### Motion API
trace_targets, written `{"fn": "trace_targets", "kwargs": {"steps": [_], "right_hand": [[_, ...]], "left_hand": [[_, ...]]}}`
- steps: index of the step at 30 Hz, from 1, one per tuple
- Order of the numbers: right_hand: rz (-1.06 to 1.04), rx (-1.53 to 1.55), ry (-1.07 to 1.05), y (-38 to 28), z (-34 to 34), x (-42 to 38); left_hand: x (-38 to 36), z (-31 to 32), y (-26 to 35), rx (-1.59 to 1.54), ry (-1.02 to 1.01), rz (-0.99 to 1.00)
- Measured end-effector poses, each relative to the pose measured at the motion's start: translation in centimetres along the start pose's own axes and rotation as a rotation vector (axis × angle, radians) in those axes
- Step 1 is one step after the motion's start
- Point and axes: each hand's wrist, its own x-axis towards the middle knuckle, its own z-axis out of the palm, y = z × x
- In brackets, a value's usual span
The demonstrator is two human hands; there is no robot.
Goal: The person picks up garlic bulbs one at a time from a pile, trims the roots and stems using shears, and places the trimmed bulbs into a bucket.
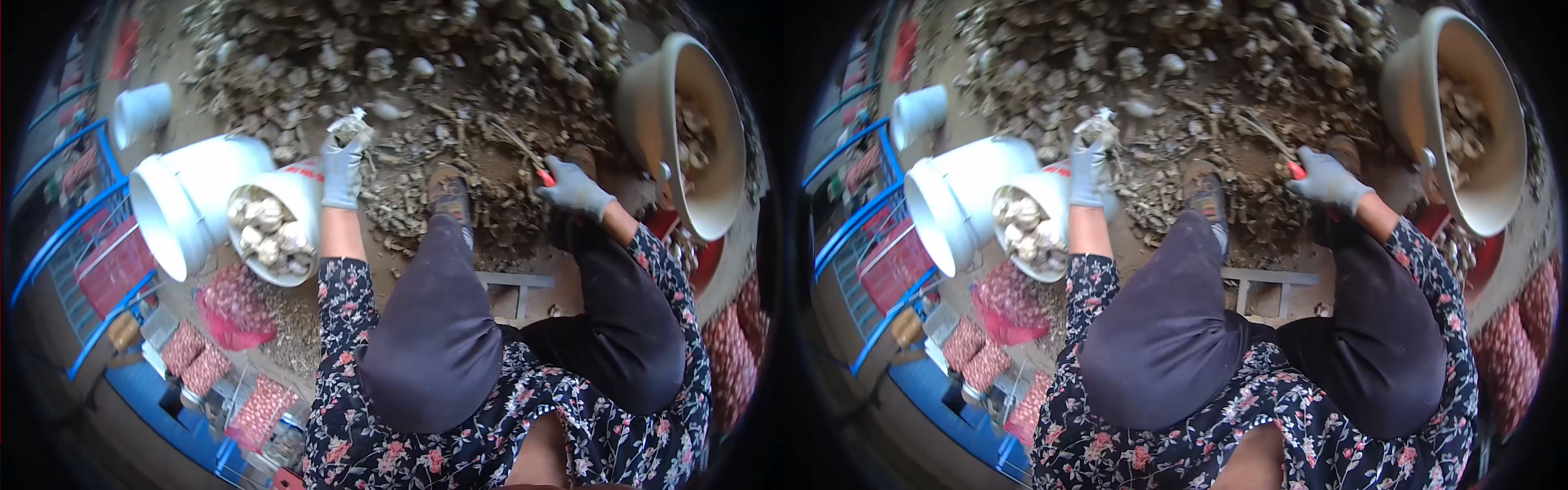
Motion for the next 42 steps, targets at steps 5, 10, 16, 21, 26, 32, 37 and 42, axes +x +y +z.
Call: {"fn": "trace_targets", "kwargs": {"steps": [5,10,16,21,26,32,37,42], "right_hand": [[0.014,-0.002,0.065,0.4,0.3,-0.3],[0.056,0.008,0.034,-0.1,-0.4,-0.5],[0.024,-0.026,0.046,0.0,-0.2,-0.7],[0.131,-0.024,-0.008,0.0,-0.5,-0.6],[0.105,-0.046,-0.014,-0.6,-0.6,-0.8],[0.142,-0.007,-0.023,-0.2,-0.5,-0.2],[0.115,-0.038,-0.067,0.1,0.3,0.5],[0.132,-0.045,-0.083,0.1,0.1,0.4]], "left_hand": [[-1.9,-12.6,16.3,0.439,0.697,0.747],[-2.6,-20.5,23.8,0.91,1.176,0.536],[-0.1,-19.6,18.0,1.699,1.226,0.045],[5.1,-15.4,8.0,1.231,0.613,0.662],[11.7,-6.1,-3.2,1.48,0.132,-0.193],[12.7,-1.9,-4.6,1.484,-0.084,-0.263],[10.4,-2.5,-6.5,1.309,0.275,0.12],[14.4,-1.7,-8.5,0.431,0.566,0.135]]}}
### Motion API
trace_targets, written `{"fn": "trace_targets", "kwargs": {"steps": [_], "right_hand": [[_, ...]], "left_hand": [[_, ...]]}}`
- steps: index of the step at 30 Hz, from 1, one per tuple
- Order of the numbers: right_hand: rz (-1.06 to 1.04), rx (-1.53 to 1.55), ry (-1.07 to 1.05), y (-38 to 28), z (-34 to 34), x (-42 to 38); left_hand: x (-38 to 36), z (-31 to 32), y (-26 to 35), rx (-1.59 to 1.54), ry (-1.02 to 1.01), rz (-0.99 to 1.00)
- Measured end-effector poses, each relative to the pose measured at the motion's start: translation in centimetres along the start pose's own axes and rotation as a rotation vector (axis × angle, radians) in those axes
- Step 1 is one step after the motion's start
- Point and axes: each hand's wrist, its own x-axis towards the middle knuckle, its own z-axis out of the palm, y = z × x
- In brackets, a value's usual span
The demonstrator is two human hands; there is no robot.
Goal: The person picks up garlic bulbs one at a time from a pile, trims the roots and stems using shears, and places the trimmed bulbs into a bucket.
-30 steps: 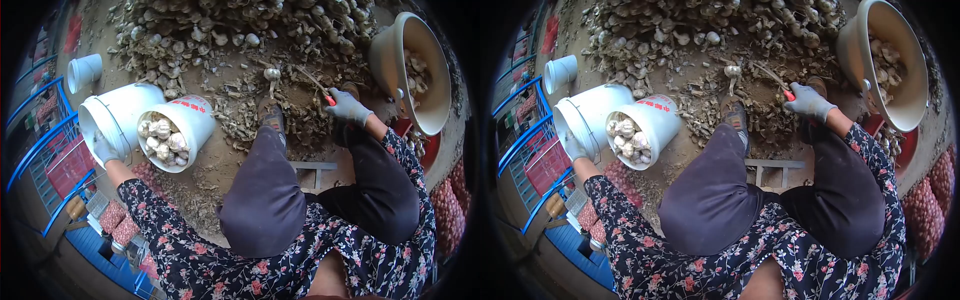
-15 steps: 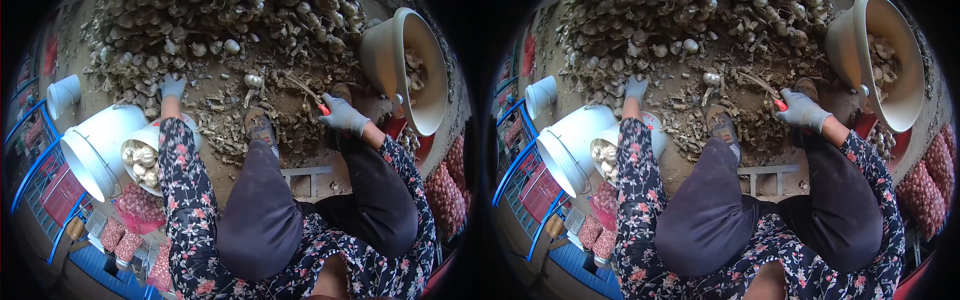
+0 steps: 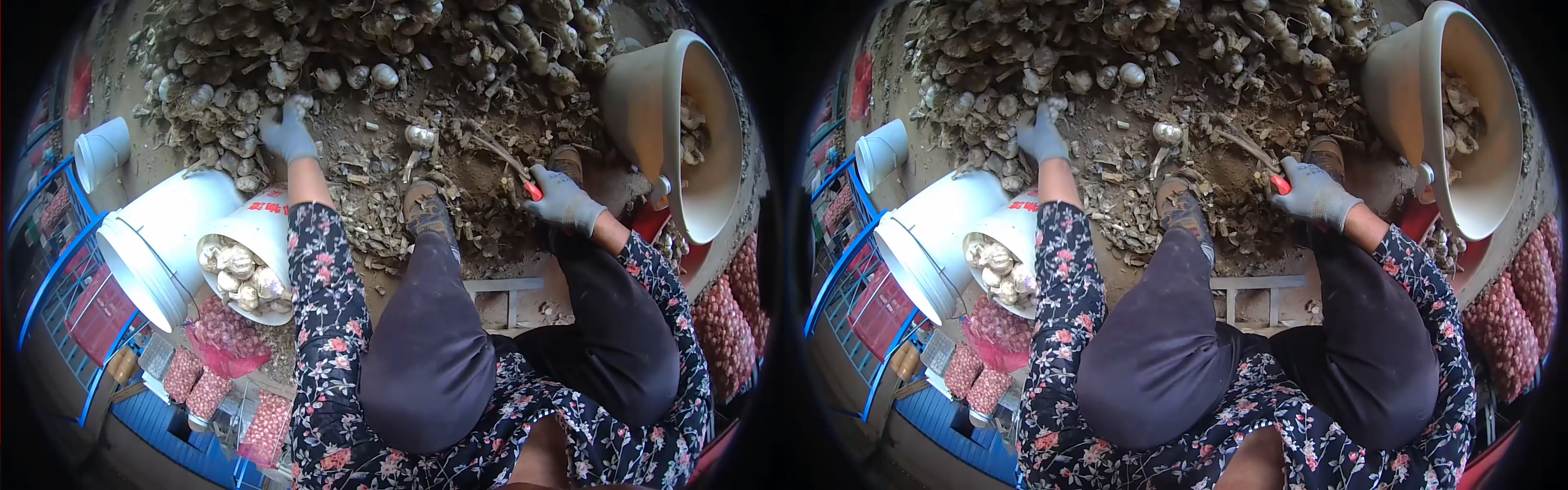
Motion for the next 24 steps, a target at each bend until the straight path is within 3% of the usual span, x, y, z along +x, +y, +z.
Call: {"fn": "trace_targets", "kwargs": {"steps": [1,2,3,5,6,8,15,19,21,23,24], "right_hand": [[0.019,0.017,-0.021,-0.4,-0.3,0.1],[0.037,0.034,-0.041,-0.8,-0.4,0.2],[0.031,0.032,-0.039,-1.2,-0.3,0.3],[-0.019,0.01,-0.001,-1.4,-0.1,0.5],[-0.082,0.028,0.069,-1.1,0.5,0.6],[-0.089,0.012,0.076,-1.1,0.1,0.7],[-0.03,-0.011,0.044,-0.8,0.5,-0.2],[-0.053,-0.011,0.05,-1.3,0.2,-0.3],[-0.042,-0.013,0.03,-1.6,-0.2,-0.3],[-0.05,-0.023,0.022,-1.7,-0.3,-0.5],[-0.055,-0.036,0.014,-1.8,-0.4,-0.4]], "left_hand": [[0.5,0.3,-0.3,-0.124,0.0,0.03],[-1.7,1.1,3.6,-0.164,-0.075,-0.254],[0.6,2.4,-1.6,-0.031,-0.074,-0.099],[-3.6,1.6,6.9,0.583,-0.071,-0.029],[-3.3,1.1,5.7,0.577,-0.07,-0.026],[-2.5,-0.1,0.9,0.019,-0.261,-0.158],[-6.1,-2.4,-1.8,-0.258,-0.362,-0.156],[-7.4,-3.2,0.7,-0.131,-0.354,-0.104],[-7.9,-4.3,2.5,0.143,-0.416,-0.313],[-8.9,-5.5,4.7,0.18,-0.304,-0.254],[-8.9,-6.6,5.9,0.358,-0.317,-0.112]]}}
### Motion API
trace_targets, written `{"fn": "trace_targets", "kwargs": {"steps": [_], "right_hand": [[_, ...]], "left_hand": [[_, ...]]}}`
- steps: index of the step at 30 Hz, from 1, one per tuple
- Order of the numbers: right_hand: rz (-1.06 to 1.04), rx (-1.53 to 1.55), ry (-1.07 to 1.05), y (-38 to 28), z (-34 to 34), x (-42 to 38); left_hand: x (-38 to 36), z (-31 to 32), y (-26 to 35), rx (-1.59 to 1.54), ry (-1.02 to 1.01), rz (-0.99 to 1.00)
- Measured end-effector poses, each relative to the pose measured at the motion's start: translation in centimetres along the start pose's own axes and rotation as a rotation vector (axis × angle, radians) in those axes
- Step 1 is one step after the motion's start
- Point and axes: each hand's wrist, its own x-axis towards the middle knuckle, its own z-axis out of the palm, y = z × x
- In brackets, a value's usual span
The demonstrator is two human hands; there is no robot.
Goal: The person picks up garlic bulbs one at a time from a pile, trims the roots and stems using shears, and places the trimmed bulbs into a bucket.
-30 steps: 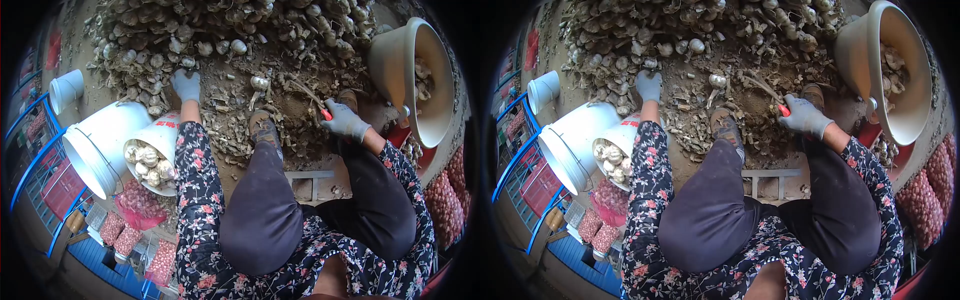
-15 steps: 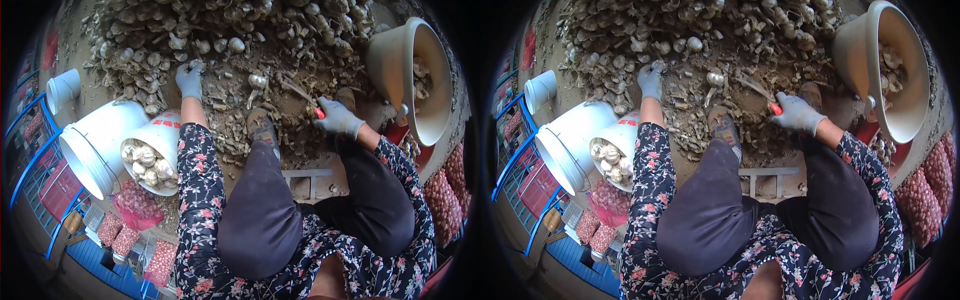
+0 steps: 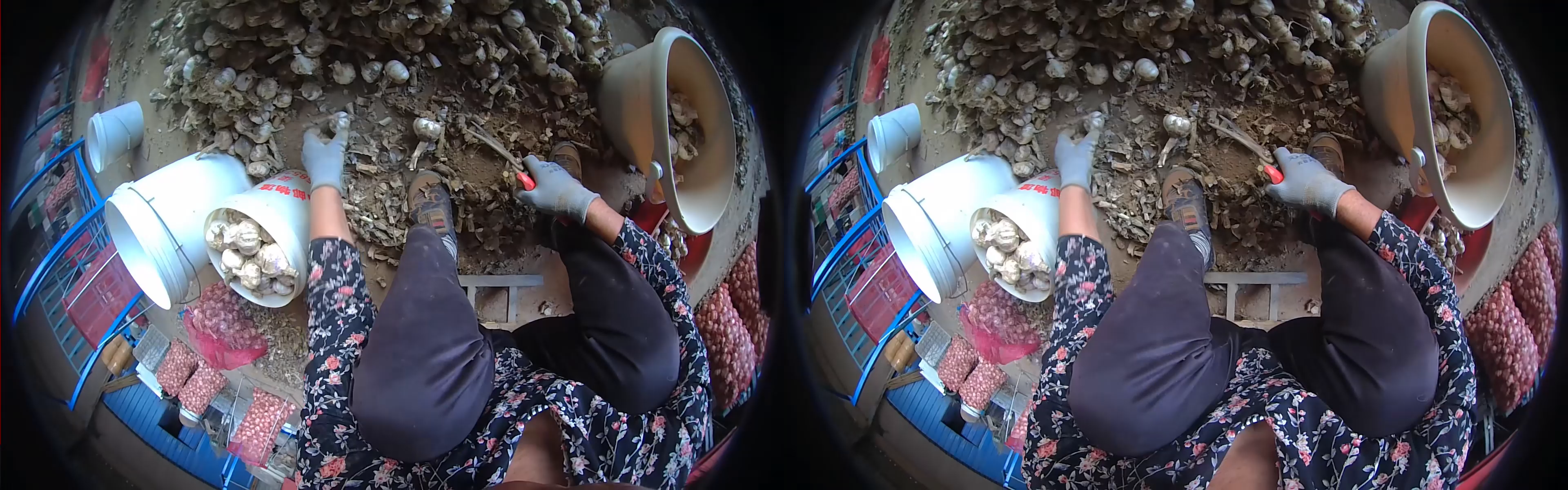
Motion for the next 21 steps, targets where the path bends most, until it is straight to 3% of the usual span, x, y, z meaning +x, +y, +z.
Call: {"fn": "trace_targets", "kwargs": {"steps": [1,2,3,4,5,6,7,9,10,12,13,14,15,16,17,18,19,21], "right_hand": [[-0.008,-0.006,0.005,0.0,-0.1,0.0],[-0.016,-0.012,0.03,0.2,-0.1,-0.2],[-0.02,-0.014,0.053,0.5,-0.1,-0.5],[-0.018,-0.011,0.053,0.7,-0.1,-0.9],[0.004,0.008,0.071,0.7,-0.3,-1.2],[0.022,0.027,0.093,0.8,-0.5,-1.2],[0.018,0.031,0.099,1.0,-0.4,-1.0],[0.02,0.05,0.15,1.7,0.0,-0.7],[0.051,0.07,0.107,1.2,-0.5,-0.9],[0.009,0.036,0.136,1.1,-0.4,-1.0],[-0.04,0.0,0.146,1.0,-0.3,-0.9],[-0.039,-0.023,0.109,0.7,-0.5,-1.0],[-0.029,-0.025,0.107,0.9,-0.4,-0.9],[-0.084,-0.016,0.136,1.2,-0.1,-0.7],[-0.138,-0.006,0.154,1.4,0.3,-0.7],[-0.157,-0.044,0.181,1.5,0.5,-0.9],[-0.148,-0.044,0.172,1.3,0.4,-1.1],[-0.112,0.055,0.095,1.1,-0.2,-1.2]], "left_hand": [[-0.7,-1.7,1.3,0.194,0.021,0.11],[-2.4,-4.6,4.9,0.078,0.045,0.141],[-2.4,-8.2,4.7,0.173,0.172,0.314],[-2.0,-12.7,4.6,0.334,0.46,0.643],[-0.6,-18.3,3.4,0.008,0.608,0.736],[-1.2,-23.5,6.0,0.409,0.953,0.78],[-0.9,-29.0,7.6,0.39,1.018,0.683],[0.3,-36.6,7.4,0.816,1.024,0.166],[0.4,-37.0,6.7,0.812,1.016,0.169],[1.5,-36.4,5.1,1.493,1.051,0.339],[-0.3,-31.8,8.4,1.497,1.082,0.547],[-0.1,-28.7,8.8,1.142,0.833,0.874],[2.6,-24.4,5.7,0.478,0.684,0.831],[0.2,-17.8,6.6,0.09,0.365,0.578],[-1.1,-12.5,8.2,0.183,0.15,0.532],[-0.3,-8.5,7.1,0.527,0.136,0.664],[0.9,-4.7,5.5,0.584,0.029,0.73],[1.9,0.8,2.6,0.723,-0.062,0.633]]}}
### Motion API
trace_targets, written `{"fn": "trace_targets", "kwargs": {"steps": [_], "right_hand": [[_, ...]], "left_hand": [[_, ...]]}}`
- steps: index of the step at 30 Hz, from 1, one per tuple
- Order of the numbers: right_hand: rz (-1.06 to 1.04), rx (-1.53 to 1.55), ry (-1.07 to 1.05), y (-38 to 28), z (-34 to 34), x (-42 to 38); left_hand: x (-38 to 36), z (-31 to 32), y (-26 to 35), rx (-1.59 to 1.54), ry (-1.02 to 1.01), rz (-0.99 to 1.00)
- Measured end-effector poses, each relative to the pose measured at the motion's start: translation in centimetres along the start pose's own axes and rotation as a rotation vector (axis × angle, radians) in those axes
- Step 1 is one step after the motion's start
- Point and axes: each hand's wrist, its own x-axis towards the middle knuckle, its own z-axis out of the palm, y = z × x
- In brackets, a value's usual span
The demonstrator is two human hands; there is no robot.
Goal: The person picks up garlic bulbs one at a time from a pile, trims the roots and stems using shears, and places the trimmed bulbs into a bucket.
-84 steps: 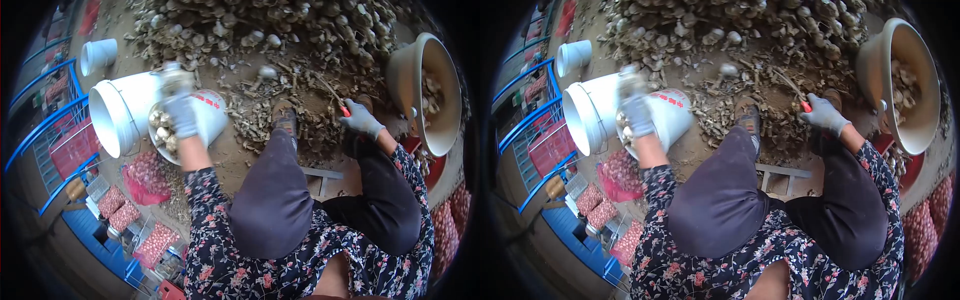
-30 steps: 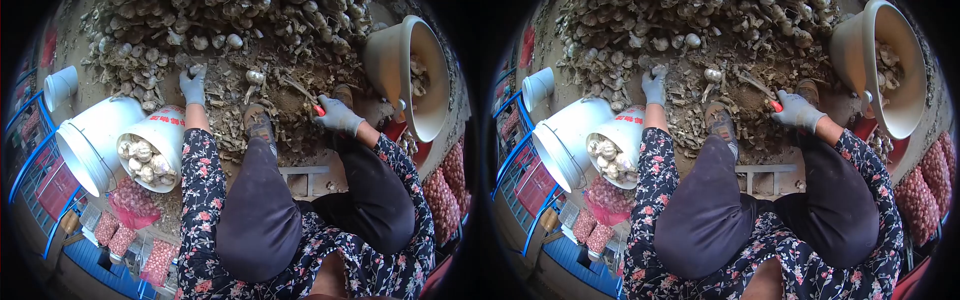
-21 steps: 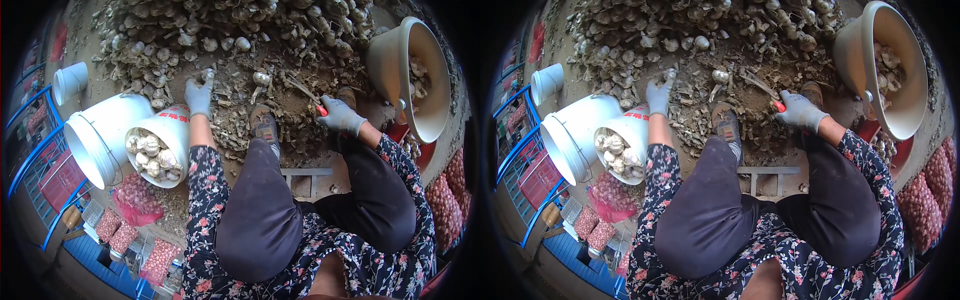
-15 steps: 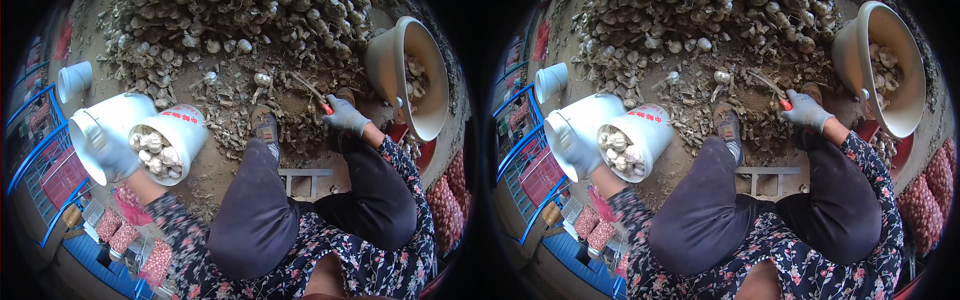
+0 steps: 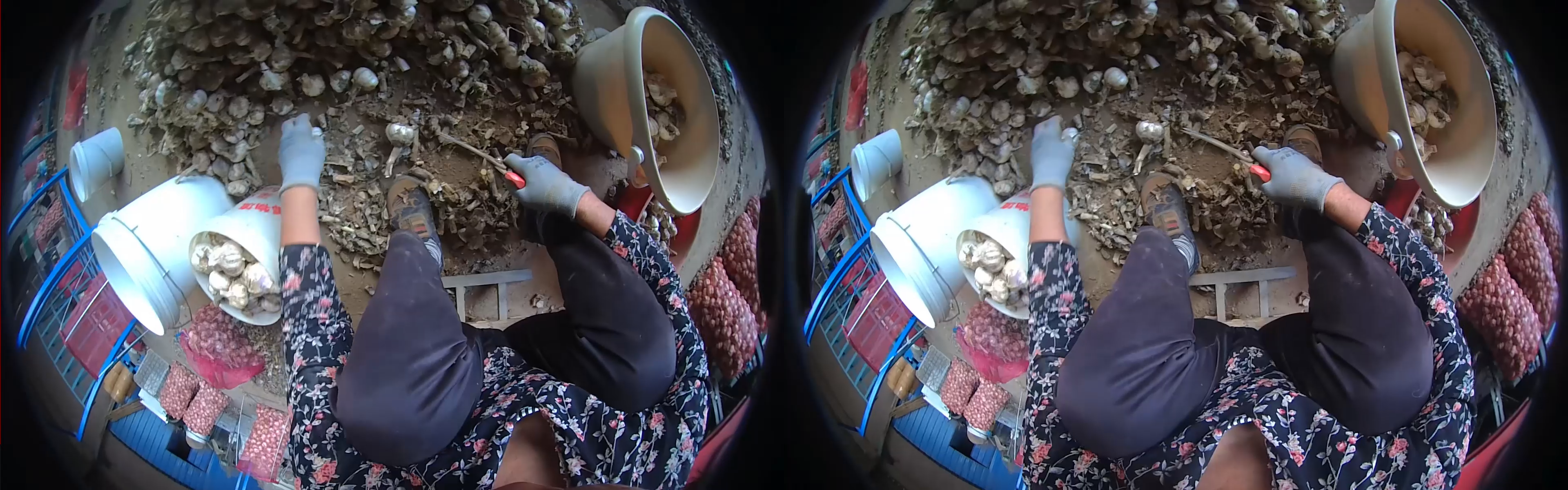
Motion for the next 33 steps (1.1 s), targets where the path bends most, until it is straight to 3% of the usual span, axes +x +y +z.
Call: {"fn": "trace_targets", "kwargs": {"steps": [1,3,6,8,10,13,18,20,21,26,28,29,31,33], "right_hand": [[-0.017,0.005,0.025,0.1,0.1,0.1],[0.006,0.0,0.011,-0.1,0.0,0.3],[-0.003,-0.03,0.007,-0.3,0.3,0.6],[-0.018,-0.051,0.029,-0.5,0.1,1.0],[-0.133,-0.071,0.149,-1.3,-0.2,0.9],[-0.2,-0.145,0.266,-3.7,-1.5,0.6],[-0.249,-0.306,0.447,-6.7,-2.9,0.6],[-0.248,-0.325,0.444,-7.3,-3.3,0.6],[-0.219,-0.35,0.429,-7.4,-3.3,0.7],[-0.209,-0.447,0.419,-7.1,-3.6,0.2],[-0.199,-0.473,0.411,-7.2,-4.0,-0.2],[-0.23,-0.49,0.435,-7.1,-4.1,-0.4],[-0.254,-0.514,0.476,-7.2,-4.6,-1.1],[-0.321,-0.438,0.39,-7.7,-5.8,-2.5]], "left_hand": [[0.4,1.3,0.3,-0.008,-0.01,0.008],[0.8,3.1,0.1,0.213,-0.384,-0.252],[0.8,2.5,-2.0,0.12,-0.519,-0.253],[-0.2,0.7,-1.3,-0.036,-0.485,-0.202],[-2.2,-2.3,2.4,-1.565,-0.276,-0.435],[-4.0,-4.9,6.1,-1.716,-0.238,-0.244],[-3.7,-6.8,10.9,-1.515,-0.182,-0.207],[-3.3,-7.1,12.1,-1.198,-0.095,-0.076],[-3.1,-6.9,12.4,-1.227,-0.1,-0.154],[-3.3,-7.4,13.9,-1.372,-0.037,-0.14],[-3.2,-8.6,14.1,-0.968,-0.071,-0.005],[-3.3,-9.1,14.3,-0.919,-0.051,0.055],[-3.5,-10.0,14.6,-1.005,-0.083,0.064],[-3.7,-11.6,15.2,-1.102,-0.099,0.092]]}}
